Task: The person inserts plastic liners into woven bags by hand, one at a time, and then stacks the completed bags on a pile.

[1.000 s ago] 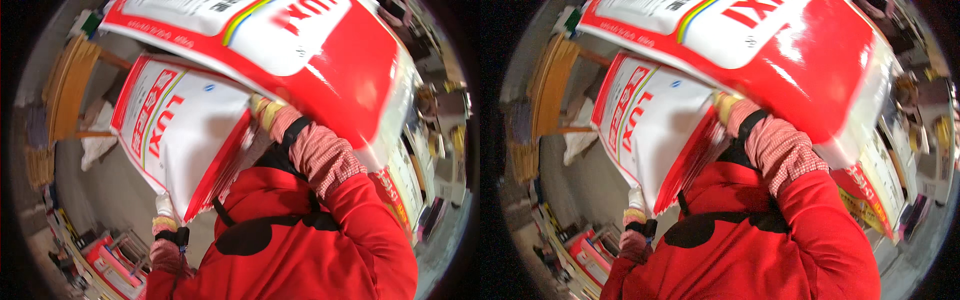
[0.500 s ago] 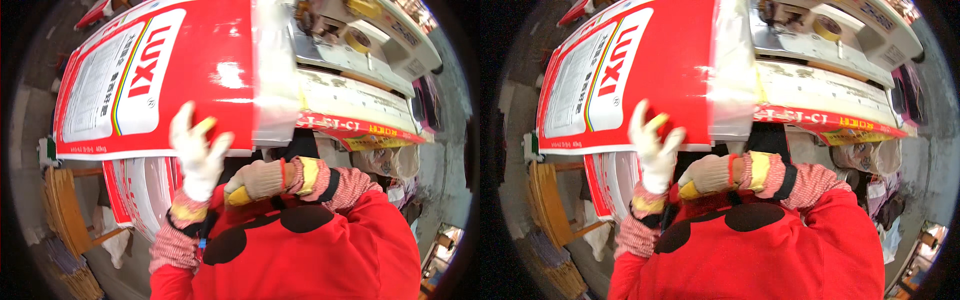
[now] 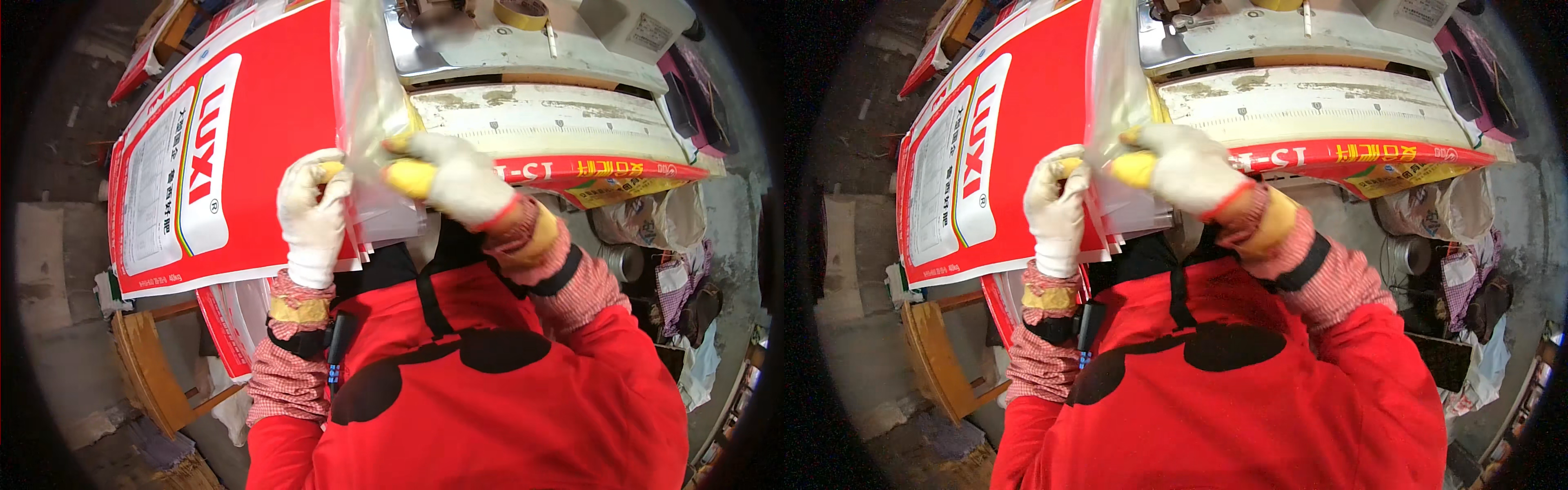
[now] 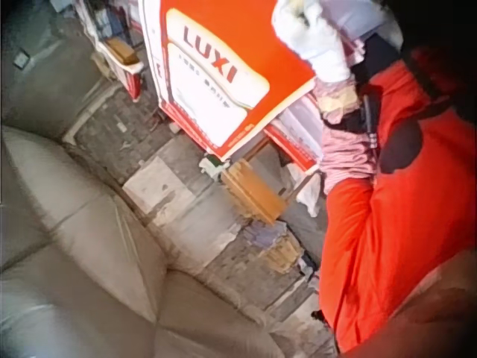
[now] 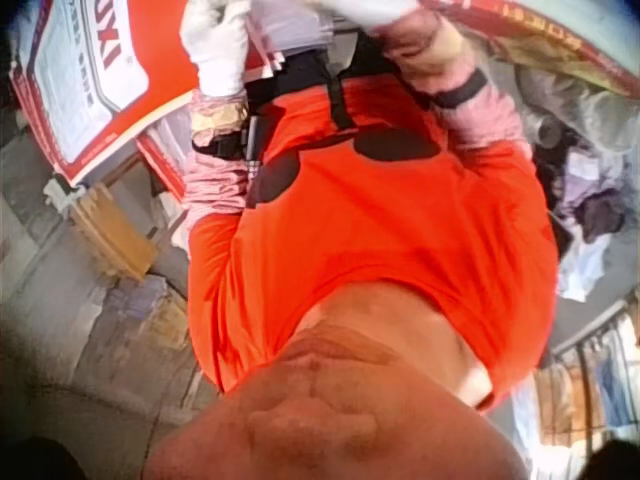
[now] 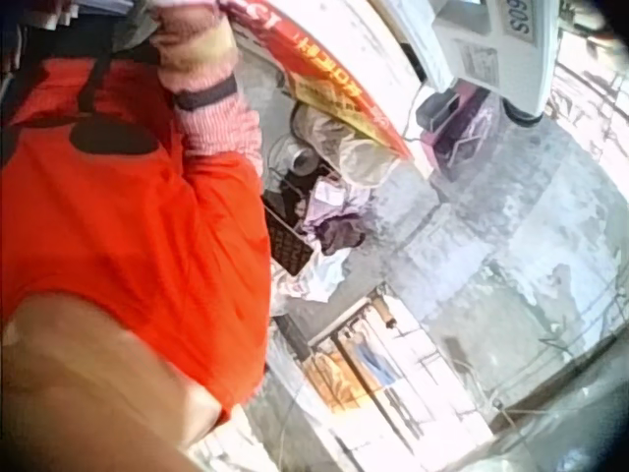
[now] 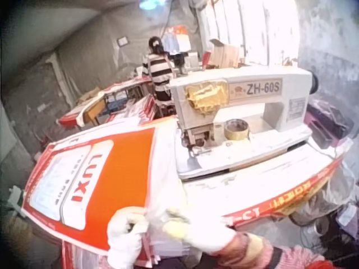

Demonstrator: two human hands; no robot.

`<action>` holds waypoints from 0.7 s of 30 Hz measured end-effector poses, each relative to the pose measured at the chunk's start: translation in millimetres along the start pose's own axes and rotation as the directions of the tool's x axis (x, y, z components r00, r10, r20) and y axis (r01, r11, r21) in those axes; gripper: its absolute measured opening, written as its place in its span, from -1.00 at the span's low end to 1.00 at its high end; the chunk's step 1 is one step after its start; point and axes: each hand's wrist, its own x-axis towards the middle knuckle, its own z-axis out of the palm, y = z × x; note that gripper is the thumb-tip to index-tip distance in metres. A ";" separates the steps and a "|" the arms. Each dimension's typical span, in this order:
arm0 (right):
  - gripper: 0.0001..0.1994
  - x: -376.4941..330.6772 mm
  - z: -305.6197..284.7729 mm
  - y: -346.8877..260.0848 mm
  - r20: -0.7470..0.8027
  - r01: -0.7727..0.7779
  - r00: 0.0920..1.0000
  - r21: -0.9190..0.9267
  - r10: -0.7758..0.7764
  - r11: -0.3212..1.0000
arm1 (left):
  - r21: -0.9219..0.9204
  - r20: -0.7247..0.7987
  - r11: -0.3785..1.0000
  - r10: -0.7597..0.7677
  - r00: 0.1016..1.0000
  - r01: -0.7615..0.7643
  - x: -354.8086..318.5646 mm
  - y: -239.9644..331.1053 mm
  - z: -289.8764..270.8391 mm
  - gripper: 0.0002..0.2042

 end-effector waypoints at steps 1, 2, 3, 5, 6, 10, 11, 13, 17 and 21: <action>-0.65 10.0 10.8 2.5 -0.041 0.201 0.974 -0.315 -0.225 0.928 | -0.079 0.010 0.994 -0.080 0.997 0.080 0.1 4.7 -2.5 -0.95; -0.65 18.4 12.1 1.0 -0.039 0.199 0.974 -0.304 -0.221 0.932 | -0.158 0.025 0.974 -0.159 0.987 0.161 2.5 12.2 -4.5 -0.93; -0.66 25.4 11.9 -13.5 0.075 0.160 0.987 -0.342 -0.142 0.926 | -0.230 0.049 0.950 -0.204 0.978 0.210 3.5 18.4 -8.4 -0.90; -0.69 33.6 13.7 -21.3 0.151 0.091 0.988 -0.342 -0.040 0.935 | -0.256 0.106 0.913 -0.301 0.948 0.319 7.7 27.8 -12.2 -0.85; -0.71 37.7 17.2 -24.9 0.131 0.076 0.991 -0.293 -0.039 0.953 | -0.219 0.110 0.917 -0.316 0.942 0.333 11.9 28.5 -20.7 -0.83; -0.77 54.2 41.3 -32.1 -0.004 0.294 0.953 -0.213 -0.301 0.932 | -0.509 0.473 0.567 -0.446 0.760 0.648 34.8 26.1 -42.1 -0.77; -0.77 52.4 40.6 -36.9 0.091 0.255 0.965 -0.107 -0.246 0.961 | -0.542 0.536 0.493 -0.421 0.732 0.681 37.0 29.1 -53.4 -0.83; -0.77 41.4 36.5 -47.0 0.066 0.270 0.962 -0.115 -0.264 0.956 | -0.559 0.496 0.598 -0.313 0.810 0.574 39.6 29.3 -64.2 -0.84; -0.77 40.1 31.0 -15.4 0.105 0.209 0.975 -0.117 -0.197 0.971 | -0.677 0.101 0.706 -0.191 0.976 0.208 48.5 39.7 -97.0 -0.88; -0.80 29.9 33.5 -16.0 0.167 0.444 0.894 -0.440 -0.415 0.781 | -0.559 0.091 0.799 -0.204 0.975 0.220 44.6 25.5 -146.7 -0.91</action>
